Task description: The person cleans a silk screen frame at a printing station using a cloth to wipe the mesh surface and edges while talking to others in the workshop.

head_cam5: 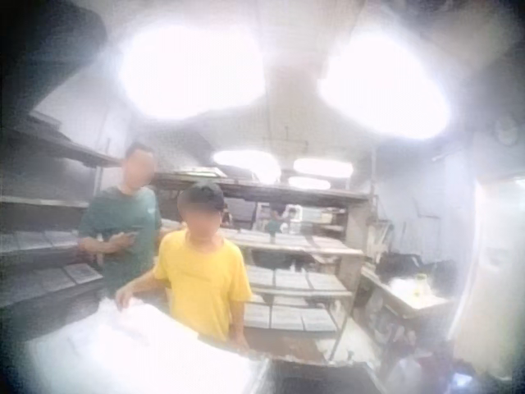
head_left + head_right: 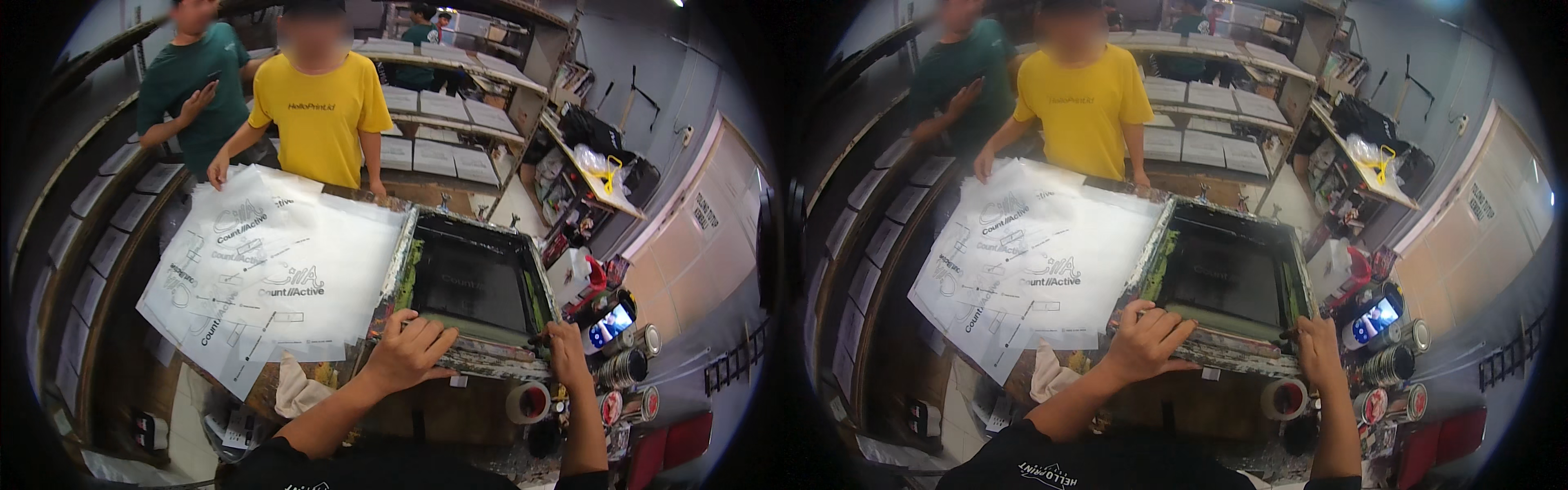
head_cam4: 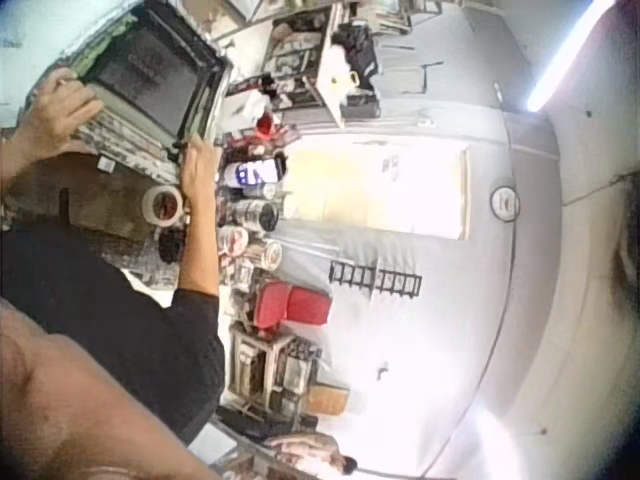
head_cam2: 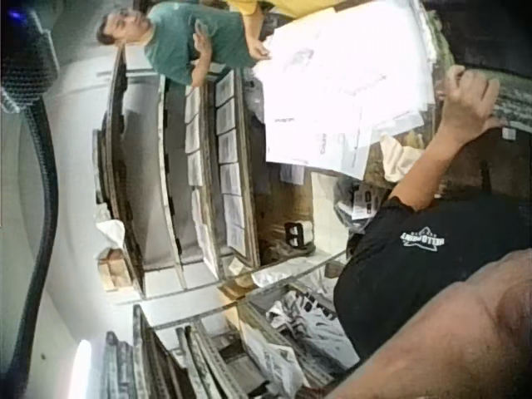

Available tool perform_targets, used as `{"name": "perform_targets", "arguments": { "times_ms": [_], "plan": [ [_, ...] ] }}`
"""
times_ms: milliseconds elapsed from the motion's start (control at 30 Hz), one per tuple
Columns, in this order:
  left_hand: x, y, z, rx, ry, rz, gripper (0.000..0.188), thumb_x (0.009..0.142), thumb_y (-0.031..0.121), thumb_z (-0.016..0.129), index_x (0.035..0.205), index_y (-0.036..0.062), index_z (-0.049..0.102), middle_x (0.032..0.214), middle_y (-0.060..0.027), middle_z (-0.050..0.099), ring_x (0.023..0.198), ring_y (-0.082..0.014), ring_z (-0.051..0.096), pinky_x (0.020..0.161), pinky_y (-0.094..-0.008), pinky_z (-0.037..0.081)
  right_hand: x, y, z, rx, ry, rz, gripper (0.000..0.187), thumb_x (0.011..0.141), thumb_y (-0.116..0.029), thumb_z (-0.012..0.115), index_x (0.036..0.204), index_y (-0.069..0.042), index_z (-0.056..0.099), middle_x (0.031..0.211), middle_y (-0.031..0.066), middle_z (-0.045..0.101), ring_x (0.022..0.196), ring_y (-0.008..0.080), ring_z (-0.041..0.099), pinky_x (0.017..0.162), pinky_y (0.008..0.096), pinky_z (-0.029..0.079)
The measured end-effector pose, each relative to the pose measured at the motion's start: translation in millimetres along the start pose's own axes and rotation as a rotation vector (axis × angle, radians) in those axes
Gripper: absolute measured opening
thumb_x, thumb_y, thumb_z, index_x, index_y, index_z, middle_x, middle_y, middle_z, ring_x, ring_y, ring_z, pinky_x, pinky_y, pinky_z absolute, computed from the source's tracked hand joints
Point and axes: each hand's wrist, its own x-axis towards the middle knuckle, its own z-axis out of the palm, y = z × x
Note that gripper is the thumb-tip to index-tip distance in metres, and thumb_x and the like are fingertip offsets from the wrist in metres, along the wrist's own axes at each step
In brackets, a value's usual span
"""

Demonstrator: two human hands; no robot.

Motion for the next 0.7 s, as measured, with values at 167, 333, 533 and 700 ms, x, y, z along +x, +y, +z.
{"name": "perform_targets", "arguments": {
  "times_ms": [167, 333, 533, 700],
  "plan": [
    [-2, 0, -10, -0.017, -0.003, -0.034, 0.071, 0.067, 0.053, 0.084, 0.122, 0.0109, 0.066, 0.101, -0.0019, 0.06, 0.096, -0.0187, 0.061, 0.1, -0.0433, 0.043, 6, -5, 6, 0.016, 0.078, -0.002, 0.032, 0.093, -0.024, 0.039, 0.086, -0.005, 0.063, 0.082, 0.0197, 0.053, 0.084, 0.0369, 0.048, 0.081, 0.0448, 0.036],
    [2, 0, -11, -0.029, 0.014, -0.026, 0.07, 0.067, 0.053, 0.084, 0.121, 0.0108, 0.067, 0.101, -0.0021, 0.06, 0.096, -0.0189, 0.061, 0.1, -0.0432, 0.043, 8, -5, -4, 0.019, -0.003, -0.003, 0.03, 0.093, -0.023, 0.04, 0.087, -0.004, 0.062, 0.083, 0.0202, 0.053, 0.085, 0.0365, 0.049, 0.082, 0.0446, 0.036],
    [6, 0, -13, -0.036, 0.004, -0.024, 0.07, 0.069, 0.052, 0.083, 0.121, 0.0102, 0.066, 0.102, -0.0027, 0.06, 0.097, -0.0198, 0.06, 0.1, -0.0433, 0.043, 9, -1, -4, -0.027, 0.004, 0.003, 0.031, 0.094, -0.023, 0.039, 0.087, -0.003, 0.061, 0.086, 0.0219, 0.054, 0.086, 0.0377, 0.049, 0.082, 0.0466, 0.036],
    [8, -3, -12, -0.001, 0.019, -0.003, 0.066, 0.073, 0.059, 0.08, 0.118, 0.0107, 0.07, 0.103, -0.0014, 0.064, 0.092, -0.0178, 0.062, 0.099, -0.0441, 0.042, 12, -9, -8, -0.014, 0.0, 0.053, 0.035, 0.093, -0.025, 0.038, 0.087, -0.004, 0.065, 0.085, 0.0221, 0.056, 0.087, 0.0379, 0.05, 0.083, 0.0465, 0.037]
  ]
}}
